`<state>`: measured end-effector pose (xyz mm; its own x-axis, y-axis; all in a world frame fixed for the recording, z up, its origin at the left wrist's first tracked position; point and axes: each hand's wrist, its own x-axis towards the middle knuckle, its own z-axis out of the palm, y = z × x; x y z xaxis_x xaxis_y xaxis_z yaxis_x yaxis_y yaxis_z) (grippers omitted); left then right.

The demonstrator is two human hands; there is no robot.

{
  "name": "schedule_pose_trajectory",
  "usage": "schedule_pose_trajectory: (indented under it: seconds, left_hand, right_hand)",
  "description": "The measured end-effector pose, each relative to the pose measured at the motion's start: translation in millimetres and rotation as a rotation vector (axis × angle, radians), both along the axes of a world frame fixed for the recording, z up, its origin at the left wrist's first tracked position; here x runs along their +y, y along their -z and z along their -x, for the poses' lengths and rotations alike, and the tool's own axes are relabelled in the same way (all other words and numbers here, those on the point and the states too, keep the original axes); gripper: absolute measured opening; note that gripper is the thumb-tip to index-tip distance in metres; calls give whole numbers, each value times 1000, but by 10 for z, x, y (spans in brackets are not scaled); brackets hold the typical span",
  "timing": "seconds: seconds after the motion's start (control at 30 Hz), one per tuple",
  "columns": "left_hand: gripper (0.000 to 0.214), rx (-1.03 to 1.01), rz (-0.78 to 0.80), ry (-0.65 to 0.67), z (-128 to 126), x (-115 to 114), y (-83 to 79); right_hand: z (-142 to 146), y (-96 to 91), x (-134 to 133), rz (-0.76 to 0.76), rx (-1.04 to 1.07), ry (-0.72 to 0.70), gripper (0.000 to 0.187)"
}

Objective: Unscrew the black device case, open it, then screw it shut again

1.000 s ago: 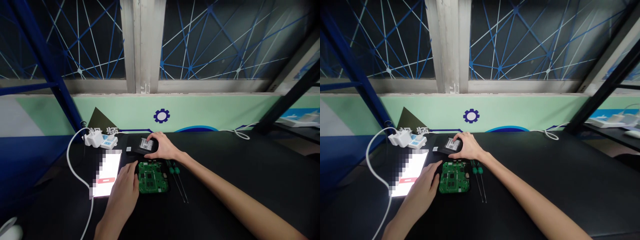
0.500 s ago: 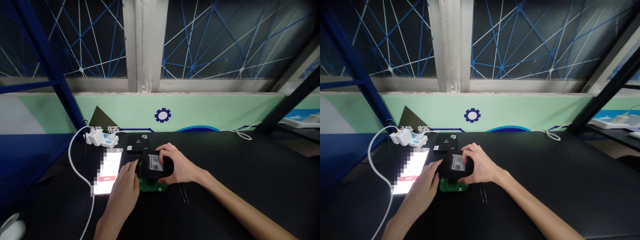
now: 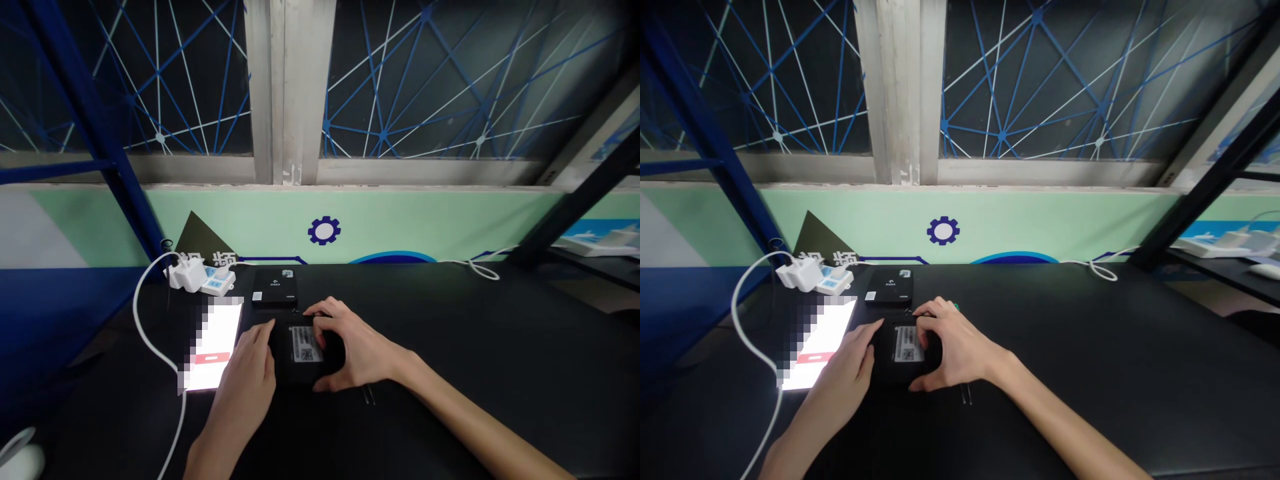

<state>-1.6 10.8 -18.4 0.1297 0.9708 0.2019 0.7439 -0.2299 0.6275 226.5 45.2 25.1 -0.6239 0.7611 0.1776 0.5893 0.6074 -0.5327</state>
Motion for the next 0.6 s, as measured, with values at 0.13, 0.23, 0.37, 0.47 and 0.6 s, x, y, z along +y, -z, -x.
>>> schedule_pose_trajectory:
  seconds: [0.13,0.23,0.37,0.47,0.6]
  left_hand:
    - [47,-29,18,-3,4,-6,6]
    - [48,-37,66,-12,-1,-12,-7]
    - [49,-45,88,-30,-23,-21,-35]
    - [50,-34,77,-37,-36,-28,-44]
    - [51,1,62,-33,-31,-25,-18]
  right_hand:
    - [16,37,-3,-22,-9,-7,53]
    - [17,52,-2,-35,-13,-5,52]
    - [27,48,-7,-22,-11,0,53]
    - [31,45,-8,-13,-9,-1,52]
    - [25,37,-8,-30,-28,-12,52]
